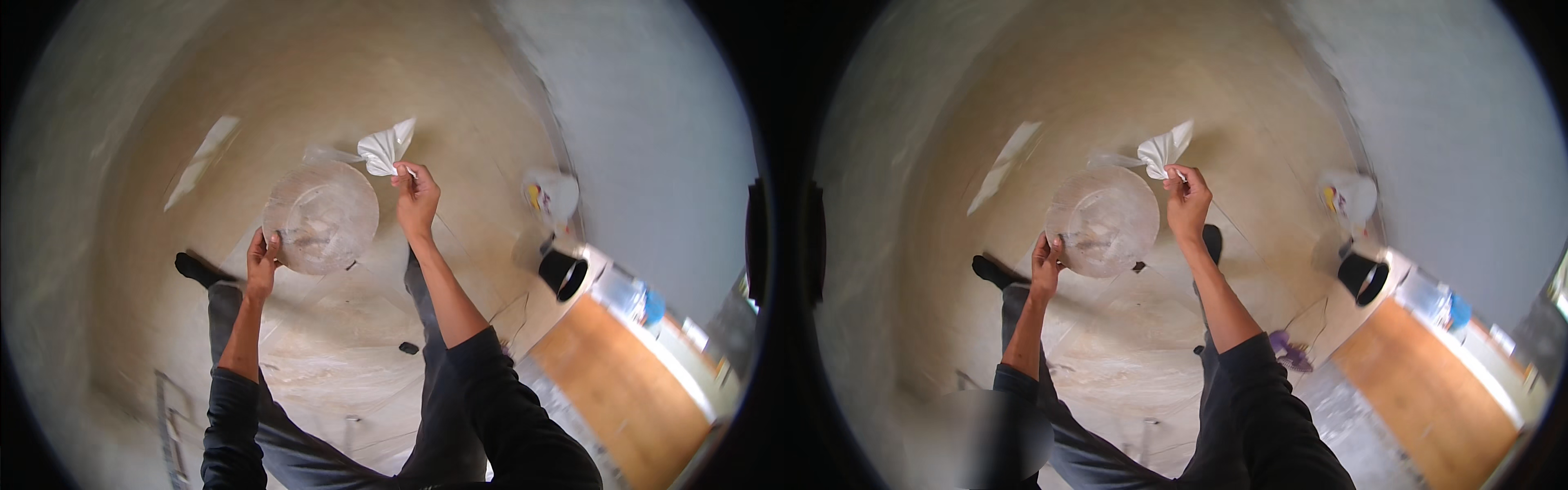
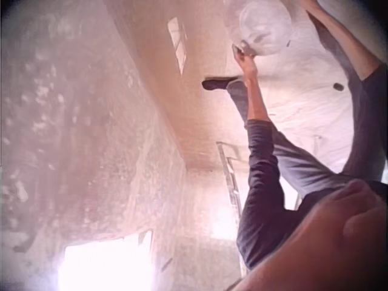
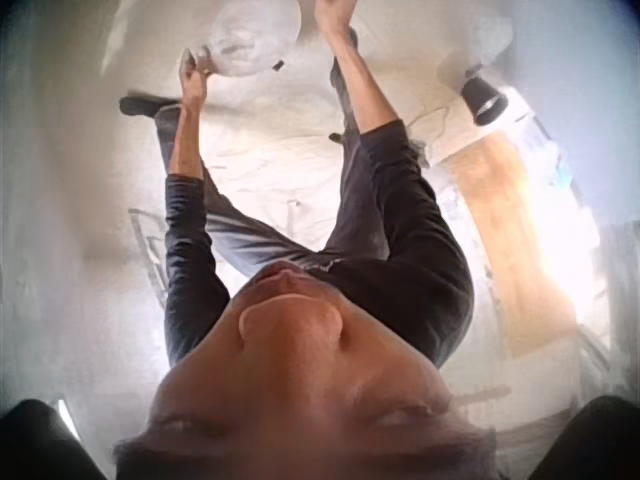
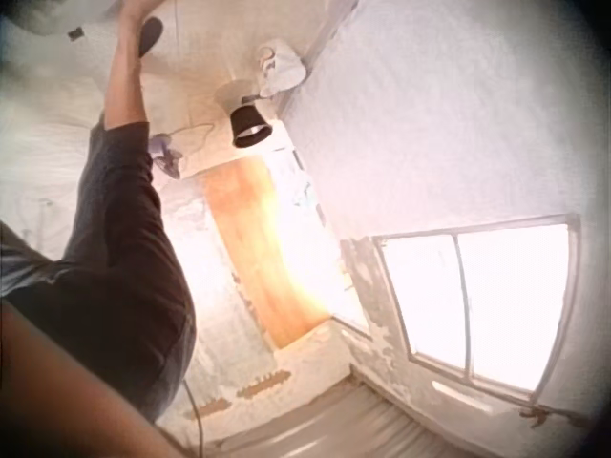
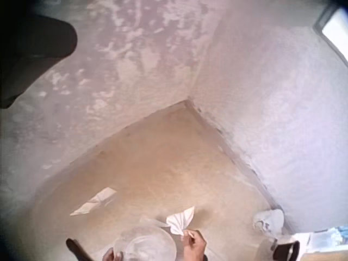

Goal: The person mixes wall filler in a bucket by first opening a small bag, pouring the powder into a larger bucket containing a white liquid, and then stirring it together with a paintbrush.

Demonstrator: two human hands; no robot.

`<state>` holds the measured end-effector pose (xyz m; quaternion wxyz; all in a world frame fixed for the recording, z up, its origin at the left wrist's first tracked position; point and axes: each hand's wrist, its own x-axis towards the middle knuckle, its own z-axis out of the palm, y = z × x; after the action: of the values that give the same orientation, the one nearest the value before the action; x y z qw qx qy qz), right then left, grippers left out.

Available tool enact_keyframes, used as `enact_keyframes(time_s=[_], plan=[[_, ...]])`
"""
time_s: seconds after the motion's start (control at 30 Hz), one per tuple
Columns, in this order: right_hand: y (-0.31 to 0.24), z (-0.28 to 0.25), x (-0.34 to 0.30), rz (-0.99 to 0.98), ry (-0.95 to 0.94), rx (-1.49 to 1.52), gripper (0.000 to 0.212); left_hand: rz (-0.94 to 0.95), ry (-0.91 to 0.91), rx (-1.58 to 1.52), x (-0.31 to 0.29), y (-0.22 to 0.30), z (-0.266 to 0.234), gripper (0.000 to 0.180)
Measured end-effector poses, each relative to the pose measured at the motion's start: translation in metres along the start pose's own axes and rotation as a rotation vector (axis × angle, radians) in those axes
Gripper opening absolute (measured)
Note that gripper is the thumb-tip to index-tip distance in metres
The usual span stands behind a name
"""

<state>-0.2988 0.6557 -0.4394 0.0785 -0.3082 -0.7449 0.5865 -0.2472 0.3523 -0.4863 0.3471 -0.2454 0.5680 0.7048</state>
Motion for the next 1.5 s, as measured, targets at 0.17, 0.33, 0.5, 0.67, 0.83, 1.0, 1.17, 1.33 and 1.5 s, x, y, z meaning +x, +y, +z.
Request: enact_keyframes(time_s=[0.17,0.33,0.5,0.67,0.83,1.0,1.17,1.33,1.5], plan=[[0.011,-0.091,-0.111,0.076,0.285,0.031,0.016,0.005,-0.075,0.141,-0.046,0.006,0.003,0.035],[0.037,-0.148,-0.185,0.066,0.395,0.067,0.014,0.047,-0.046,0.11,-0.072,-0.006,0.023,0.034],[0.077,-0.171,-0.272,0.099,0.4,0.154,0.011,0.137,-0.14,0.093,-0.078,-0.033,0.02,0.036],[0.122,-0.178,-0.313,0.156,0.414,0.155,0.006,0.112,-0.187,0.079,-0.06,-0.046,0.031,0.038],[0.128,-0.168,-0.302,0.163,0.438,0.255,0.008,0.136,-0.236,0.113,-0.018,-0.049,0.038,0.044],[0.147,-0.169,-0.284,0.069,0.446,0.225,0.008,0.142,-0.282,0.08,0.009,-0.055,0.052,0.051],[0.147,-0.177,-0.281,0.07,0.288,0.037,0.009,0.09,-0.215,0.16,0.008,-0.058,0.041,0.06],[0.168,-0.19,-0.271,0.024,0.26,0.0,0.011,-0.048,0.051,0.567,-0.008,-0.028,0.073,0.067],[0.165,-0.201,-0.258,-0.035,-0.066,-0.145,0.013,0.588,-0.417,1.357,-0.048,-0.018,0.152,0.067]])
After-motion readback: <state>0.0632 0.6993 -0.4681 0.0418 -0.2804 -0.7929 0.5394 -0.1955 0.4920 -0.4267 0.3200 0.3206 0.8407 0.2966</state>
